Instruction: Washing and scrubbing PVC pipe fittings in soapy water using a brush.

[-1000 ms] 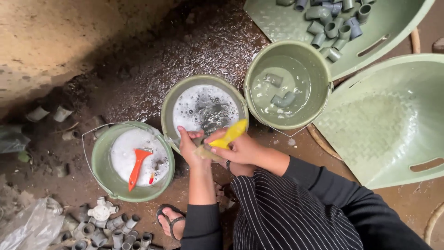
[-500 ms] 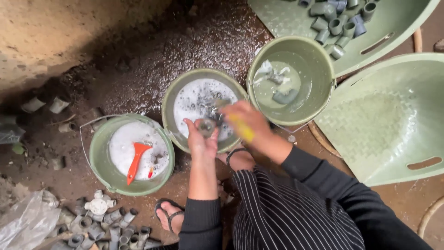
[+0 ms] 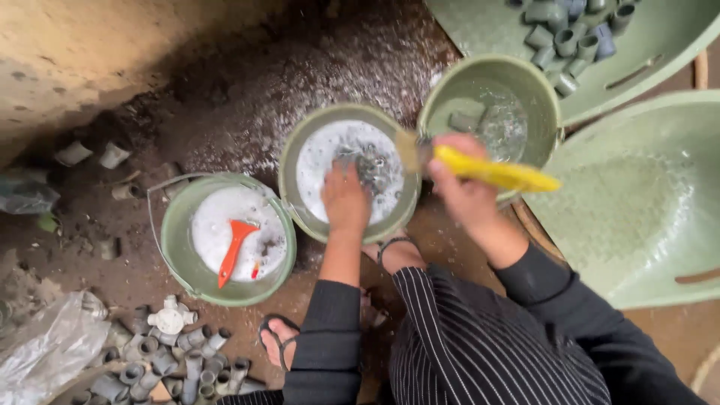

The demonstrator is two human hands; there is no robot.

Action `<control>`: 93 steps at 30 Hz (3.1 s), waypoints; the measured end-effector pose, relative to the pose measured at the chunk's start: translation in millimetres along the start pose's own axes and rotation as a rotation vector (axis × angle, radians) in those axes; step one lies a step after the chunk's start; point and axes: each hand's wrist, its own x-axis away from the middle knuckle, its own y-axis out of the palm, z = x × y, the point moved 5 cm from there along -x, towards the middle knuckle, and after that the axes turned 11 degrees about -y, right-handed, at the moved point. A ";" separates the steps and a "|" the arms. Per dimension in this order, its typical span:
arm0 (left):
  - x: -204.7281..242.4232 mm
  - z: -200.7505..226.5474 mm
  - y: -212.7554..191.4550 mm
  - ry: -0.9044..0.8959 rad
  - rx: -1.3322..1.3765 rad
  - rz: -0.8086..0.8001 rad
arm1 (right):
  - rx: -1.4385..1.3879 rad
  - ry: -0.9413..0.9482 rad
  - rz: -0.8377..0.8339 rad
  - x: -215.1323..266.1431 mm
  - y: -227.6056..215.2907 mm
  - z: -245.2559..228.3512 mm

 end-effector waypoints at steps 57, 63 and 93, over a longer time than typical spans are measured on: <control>79.6 -2.2 -134.8 -0.130 1.692 0.188 | -0.532 0.296 -0.065 13.6 41.3 -84.5; 79.5 -27.2 -119.8 -0.371 2.099 -0.016 | -0.426 0.308 -0.075 2.7 19.5 -113.9; 83.5 4.3 -101.5 0.492 0.923 0.087 | -0.297 0.380 -0.034 22.8 -0.8 -43.8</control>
